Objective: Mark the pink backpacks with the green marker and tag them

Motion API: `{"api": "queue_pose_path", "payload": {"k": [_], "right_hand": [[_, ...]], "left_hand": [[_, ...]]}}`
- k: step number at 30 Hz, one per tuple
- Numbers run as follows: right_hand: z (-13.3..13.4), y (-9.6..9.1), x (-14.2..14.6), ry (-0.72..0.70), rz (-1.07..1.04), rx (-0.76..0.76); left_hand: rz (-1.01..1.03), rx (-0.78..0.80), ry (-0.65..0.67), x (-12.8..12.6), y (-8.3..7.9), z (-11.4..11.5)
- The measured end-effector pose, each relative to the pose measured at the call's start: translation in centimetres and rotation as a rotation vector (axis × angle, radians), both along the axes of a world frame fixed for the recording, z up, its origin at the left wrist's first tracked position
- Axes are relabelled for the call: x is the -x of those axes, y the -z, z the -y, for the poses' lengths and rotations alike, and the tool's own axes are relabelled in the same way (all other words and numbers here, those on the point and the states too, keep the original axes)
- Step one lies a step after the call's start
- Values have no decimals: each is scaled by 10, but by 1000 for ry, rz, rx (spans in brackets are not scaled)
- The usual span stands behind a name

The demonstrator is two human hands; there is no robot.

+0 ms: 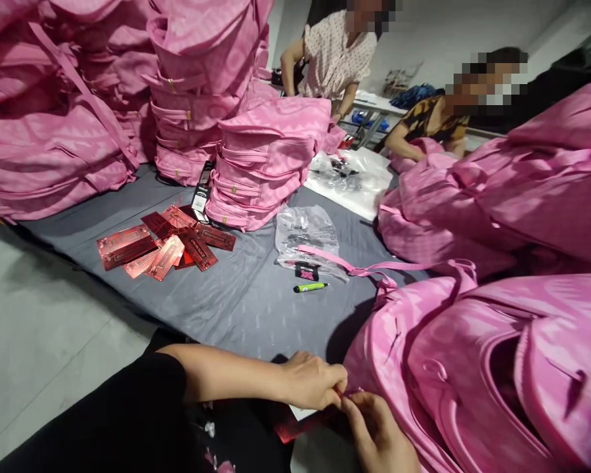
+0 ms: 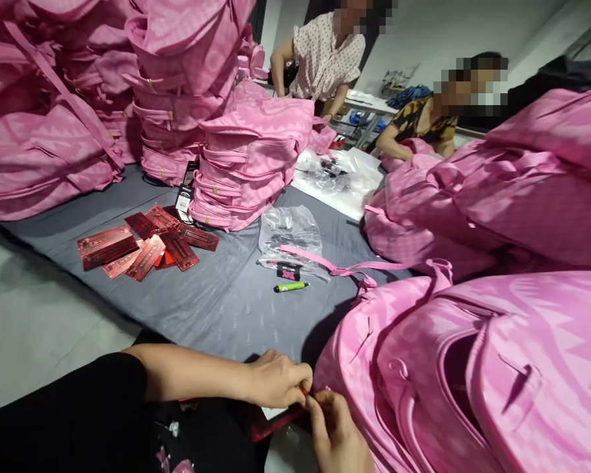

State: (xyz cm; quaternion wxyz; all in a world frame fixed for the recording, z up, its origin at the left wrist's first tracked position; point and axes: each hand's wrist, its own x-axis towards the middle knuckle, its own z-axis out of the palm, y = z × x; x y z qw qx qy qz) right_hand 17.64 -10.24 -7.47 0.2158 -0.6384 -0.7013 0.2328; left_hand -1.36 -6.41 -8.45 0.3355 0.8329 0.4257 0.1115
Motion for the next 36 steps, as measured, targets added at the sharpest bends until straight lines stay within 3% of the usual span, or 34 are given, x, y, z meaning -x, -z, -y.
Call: {"api": "queue_pose_path", "payload": {"k": [4,11,16,20,24,28,31,36], "right_hand": [[1,8,-5,35,-37,17],[3,23,-11,67,-102,-99],[11,34,-11,5,-38,-333],[12,38,-33,-63,-88,-481],[16,36,-73,-66,-101,-434],[30,32,-96,53,-100,-403],[40,33,-89,122,-133,-385],[42,33,-67,198,-214,-349]], "left_hand": [[-5,30,-20,-2,-3,7],[-33,12,-93,-11,-11,17],[-71,-32,-160,-23,-14,26],[-80,-17,-129,-48,-10,31],[-78,-22,-136,-87,-6,34],[-53,-13,-122,-114,-7,38],[-37,8,-61,-113,-7,40],[-36,-50,-84,-96,-12,38]]}}
